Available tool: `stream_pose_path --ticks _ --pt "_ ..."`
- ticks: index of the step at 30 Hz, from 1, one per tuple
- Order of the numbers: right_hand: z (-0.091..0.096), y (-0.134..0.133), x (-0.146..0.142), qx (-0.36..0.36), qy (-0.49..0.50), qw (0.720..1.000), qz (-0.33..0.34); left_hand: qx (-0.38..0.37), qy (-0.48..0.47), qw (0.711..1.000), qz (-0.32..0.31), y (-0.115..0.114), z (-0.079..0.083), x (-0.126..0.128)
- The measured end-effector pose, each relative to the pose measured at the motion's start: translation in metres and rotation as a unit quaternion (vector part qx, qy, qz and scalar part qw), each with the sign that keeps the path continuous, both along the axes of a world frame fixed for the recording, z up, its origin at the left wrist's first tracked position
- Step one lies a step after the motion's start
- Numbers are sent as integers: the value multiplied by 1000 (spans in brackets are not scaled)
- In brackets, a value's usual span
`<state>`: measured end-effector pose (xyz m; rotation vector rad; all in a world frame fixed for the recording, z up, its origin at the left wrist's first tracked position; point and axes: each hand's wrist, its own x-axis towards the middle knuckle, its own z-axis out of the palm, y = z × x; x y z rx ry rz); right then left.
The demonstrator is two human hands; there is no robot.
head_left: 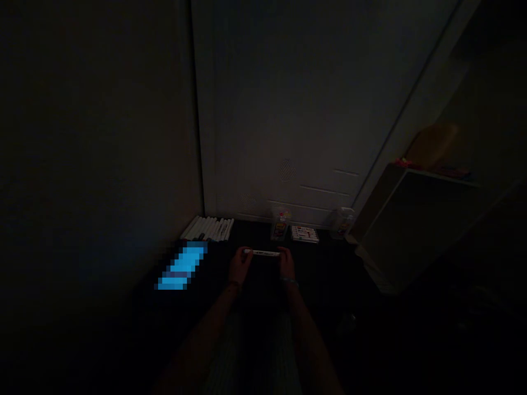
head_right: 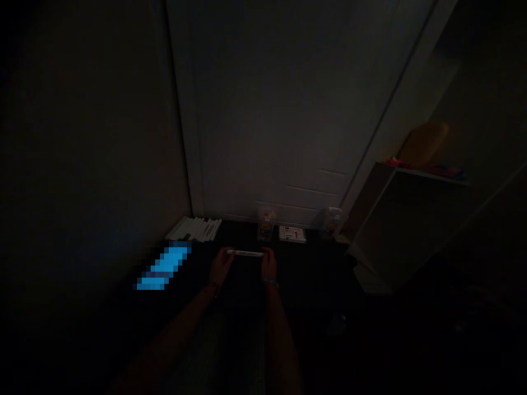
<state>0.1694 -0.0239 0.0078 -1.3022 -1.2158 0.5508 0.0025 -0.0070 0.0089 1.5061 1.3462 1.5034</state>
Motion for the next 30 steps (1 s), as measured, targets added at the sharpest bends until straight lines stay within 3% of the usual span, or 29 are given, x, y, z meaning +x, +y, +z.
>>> stream_pose_path --ticks 9,17,25,30 --pt "-1 1 -2 -8 -13 1000 6 -2 6 1000 -3 1 -2 1" --pt "0 -1 0 15 -23 1000 10 -4 35 999 35 -2 4 -2" --pt "0 1 -3 28 -16 999 -2 -3 0 1000 -23 1 -1 1" --pt "1 1 -6 29 -20 999 -1 -17 -9 1000 -25 1 -1 2"
